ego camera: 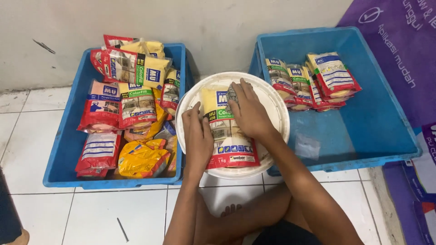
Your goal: Cleaning individual bags of grout with a cloth and organizing them into storage bins.
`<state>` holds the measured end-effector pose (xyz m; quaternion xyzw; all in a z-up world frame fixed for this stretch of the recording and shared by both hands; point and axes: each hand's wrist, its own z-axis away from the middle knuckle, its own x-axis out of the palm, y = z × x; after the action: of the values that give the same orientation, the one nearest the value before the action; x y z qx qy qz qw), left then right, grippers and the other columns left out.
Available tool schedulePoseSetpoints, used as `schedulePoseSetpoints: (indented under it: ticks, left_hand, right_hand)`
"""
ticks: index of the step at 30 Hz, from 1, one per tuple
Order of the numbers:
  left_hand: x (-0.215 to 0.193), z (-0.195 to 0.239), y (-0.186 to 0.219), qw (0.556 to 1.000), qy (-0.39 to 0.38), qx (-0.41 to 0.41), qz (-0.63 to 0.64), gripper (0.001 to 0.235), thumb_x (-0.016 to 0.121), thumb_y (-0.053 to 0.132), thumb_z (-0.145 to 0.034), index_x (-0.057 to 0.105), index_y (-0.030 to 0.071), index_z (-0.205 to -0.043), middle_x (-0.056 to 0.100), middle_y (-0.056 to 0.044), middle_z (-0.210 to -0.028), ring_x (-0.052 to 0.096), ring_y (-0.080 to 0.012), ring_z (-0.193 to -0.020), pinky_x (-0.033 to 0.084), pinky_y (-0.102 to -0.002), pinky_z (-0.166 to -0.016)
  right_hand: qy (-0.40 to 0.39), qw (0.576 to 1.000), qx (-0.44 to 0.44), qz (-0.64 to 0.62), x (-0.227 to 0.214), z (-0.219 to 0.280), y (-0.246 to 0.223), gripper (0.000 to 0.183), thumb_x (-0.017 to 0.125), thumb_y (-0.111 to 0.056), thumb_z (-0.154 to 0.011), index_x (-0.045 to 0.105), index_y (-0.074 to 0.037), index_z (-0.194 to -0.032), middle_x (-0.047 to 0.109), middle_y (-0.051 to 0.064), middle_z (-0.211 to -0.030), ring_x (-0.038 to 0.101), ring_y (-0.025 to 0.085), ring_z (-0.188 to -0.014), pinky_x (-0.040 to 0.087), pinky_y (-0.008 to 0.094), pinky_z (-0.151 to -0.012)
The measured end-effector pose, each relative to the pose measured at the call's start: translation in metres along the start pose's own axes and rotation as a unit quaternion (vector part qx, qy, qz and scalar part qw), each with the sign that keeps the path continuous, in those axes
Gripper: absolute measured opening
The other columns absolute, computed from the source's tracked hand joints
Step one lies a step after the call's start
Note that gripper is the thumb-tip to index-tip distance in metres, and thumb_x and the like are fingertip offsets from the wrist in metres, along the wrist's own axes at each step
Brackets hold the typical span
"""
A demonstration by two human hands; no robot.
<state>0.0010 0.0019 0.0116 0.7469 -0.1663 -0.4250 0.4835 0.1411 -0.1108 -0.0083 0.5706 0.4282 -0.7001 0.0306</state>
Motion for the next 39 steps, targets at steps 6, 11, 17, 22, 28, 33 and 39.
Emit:
schedulePoseSetpoints:
  ticks: [6, 11, 17, 22, 28, 33, 39]
  left_hand:
    - [-0.014, -0.010, 0.018, 0.996, 0.015, -0.080, 0.026, 0.052, 0.054, 0.014, -0.103, 0.039, -0.005, -0.149, 0.049, -0.031, -0.128, 0.059, -0.0487, -0.119, 0.053, -0.059, -0.096]
    - [-0.009, -0.012, 0.004, 0.978, -0.045, -0.138, -0.151, 0.062, 0.043, 0.055, -0.105, 0.056, -0.002, -0.127, 0.070, -0.034, -0.103, 0.070, -0.0538, -0.100, 0.054, -0.066, -0.081]
    - [0.004, -0.010, -0.024, 0.976, -0.049, -0.081, -0.196, 0.034, 0.047, 0.039, -0.106, 0.056, 0.007, -0.100, 0.069, -0.031, -0.082, 0.069, -0.0569, -0.090, 0.050, -0.064, -0.079]
    - [-0.005, -0.005, 0.000, 0.975, -0.054, -0.092, -0.196, 0.028, 0.048, 0.035, -0.107, 0.044, 0.010, -0.119, 0.071, -0.031, -0.088, 0.071, -0.0544, -0.092, 0.052, -0.061, -0.081]
    - [-0.014, 0.003, 0.013, 0.997, -0.015, -0.045, 0.053, 0.025, 0.048, 0.012, -0.105, 0.041, 0.011, -0.128, 0.068, -0.020, -0.075, 0.063, -0.0347, -0.074, 0.049, -0.044, -0.070]
    - [-0.028, -0.003, -0.001, 0.948, 0.088, -0.005, 0.306, 0.025, 0.058, 0.017, -0.102, 0.045, 0.011, -0.122, 0.053, -0.001, -0.059, 0.041, -0.0078, -0.055, 0.033, -0.022, -0.055]
    - [-0.059, -0.010, -0.017, 0.914, 0.103, 0.026, 0.392, 0.030, 0.058, 0.021, -0.104, 0.038, 0.015, -0.125, 0.073, -0.017, -0.088, 0.069, -0.0162, -0.070, 0.059, -0.028, -0.067]
  right_hand:
    - [0.071, 0.995, 0.025, -0.073, 0.006, 0.021, -0.005, 0.050, 0.039, -0.019, -0.107, 0.039, -0.016, -0.157, 0.031, 0.017, -0.165, 0.032, 0.039, -0.151, 0.030, 0.053, -0.123]
    - [0.219, 0.973, -0.043, -0.061, 0.022, 0.017, 0.017, 0.031, 0.067, -0.019, -0.081, 0.061, -0.016, -0.112, 0.052, 0.005, -0.100, 0.061, 0.030, -0.102, 0.049, 0.045, -0.090]
    - [0.156, 0.986, -0.016, -0.055, 0.007, 0.008, 0.011, 0.045, 0.062, -0.058, -0.100, 0.052, -0.014, -0.098, 0.055, 0.013, -0.086, 0.061, 0.043, -0.093, 0.047, 0.056, -0.085]
    - [0.113, 0.993, -0.035, 0.002, 0.008, -0.009, 0.016, 0.050, 0.042, -0.057, -0.107, 0.056, -0.017, -0.083, 0.060, 0.007, -0.069, 0.068, 0.034, -0.081, 0.054, 0.050, -0.076]
    - [0.117, 0.988, -0.103, 0.019, -0.007, 0.009, 0.015, 0.019, 0.052, -0.032, -0.108, 0.049, -0.013, -0.109, 0.058, 0.015, -0.082, 0.064, 0.038, -0.086, 0.051, 0.050, -0.078]
    - [0.126, 0.983, -0.127, 0.043, -0.001, 0.041, 0.010, 0.040, 0.074, -0.028, -0.093, 0.059, -0.005, -0.121, 0.051, 0.018, -0.119, 0.056, 0.043, -0.112, 0.048, 0.054, -0.096]
    - [0.122, 0.965, -0.222, 0.074, -0.086, 0.046, -0.048, 0.044, 0.063, -0.014, -0.102, 0.052, -0.007, -0.144, 0.044, 0.020, -0.153, 0.038, 0.047, -0.146, 0.026, 0.064, -0.117]
